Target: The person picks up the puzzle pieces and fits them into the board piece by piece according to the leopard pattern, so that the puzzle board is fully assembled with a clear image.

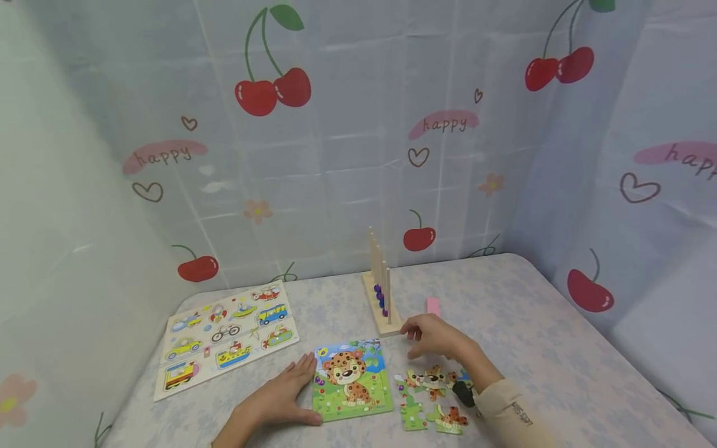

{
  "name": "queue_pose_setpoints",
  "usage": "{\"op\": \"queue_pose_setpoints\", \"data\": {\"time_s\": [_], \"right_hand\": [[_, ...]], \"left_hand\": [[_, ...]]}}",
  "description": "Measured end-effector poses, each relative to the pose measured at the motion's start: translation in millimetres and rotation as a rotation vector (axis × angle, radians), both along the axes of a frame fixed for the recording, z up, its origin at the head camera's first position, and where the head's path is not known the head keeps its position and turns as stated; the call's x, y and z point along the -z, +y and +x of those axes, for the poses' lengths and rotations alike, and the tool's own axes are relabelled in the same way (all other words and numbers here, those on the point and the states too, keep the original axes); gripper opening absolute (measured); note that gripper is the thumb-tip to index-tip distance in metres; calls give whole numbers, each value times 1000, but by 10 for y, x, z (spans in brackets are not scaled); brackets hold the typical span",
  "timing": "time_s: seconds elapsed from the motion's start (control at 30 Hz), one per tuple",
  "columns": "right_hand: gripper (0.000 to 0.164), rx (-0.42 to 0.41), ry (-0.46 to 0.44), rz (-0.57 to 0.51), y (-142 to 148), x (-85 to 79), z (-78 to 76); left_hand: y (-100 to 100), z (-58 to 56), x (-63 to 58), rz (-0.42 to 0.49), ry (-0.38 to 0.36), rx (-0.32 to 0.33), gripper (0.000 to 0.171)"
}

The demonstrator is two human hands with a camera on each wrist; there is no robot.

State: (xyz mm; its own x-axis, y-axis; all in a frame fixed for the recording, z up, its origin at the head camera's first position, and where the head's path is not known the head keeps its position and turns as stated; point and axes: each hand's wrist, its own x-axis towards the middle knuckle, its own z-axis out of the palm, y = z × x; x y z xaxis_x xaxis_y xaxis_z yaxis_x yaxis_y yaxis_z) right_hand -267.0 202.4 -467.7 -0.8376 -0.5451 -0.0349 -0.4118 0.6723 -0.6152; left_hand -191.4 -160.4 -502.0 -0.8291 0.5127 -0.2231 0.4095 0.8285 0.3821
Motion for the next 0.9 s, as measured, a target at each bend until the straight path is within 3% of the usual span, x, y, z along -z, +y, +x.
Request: {"op": "queue_pose_setpoints", "data": {"time_s": [0.37, 0.9], "right_hand": [[45, 32, 0, 50, 338, 71, 9], [48, 79, -10, 83, 744, 43, 8]], "left_hand": [[6, 6, -31, -4, -6, 1, 118], [4, 24, -32, -1, 6, 2, 117]]}}
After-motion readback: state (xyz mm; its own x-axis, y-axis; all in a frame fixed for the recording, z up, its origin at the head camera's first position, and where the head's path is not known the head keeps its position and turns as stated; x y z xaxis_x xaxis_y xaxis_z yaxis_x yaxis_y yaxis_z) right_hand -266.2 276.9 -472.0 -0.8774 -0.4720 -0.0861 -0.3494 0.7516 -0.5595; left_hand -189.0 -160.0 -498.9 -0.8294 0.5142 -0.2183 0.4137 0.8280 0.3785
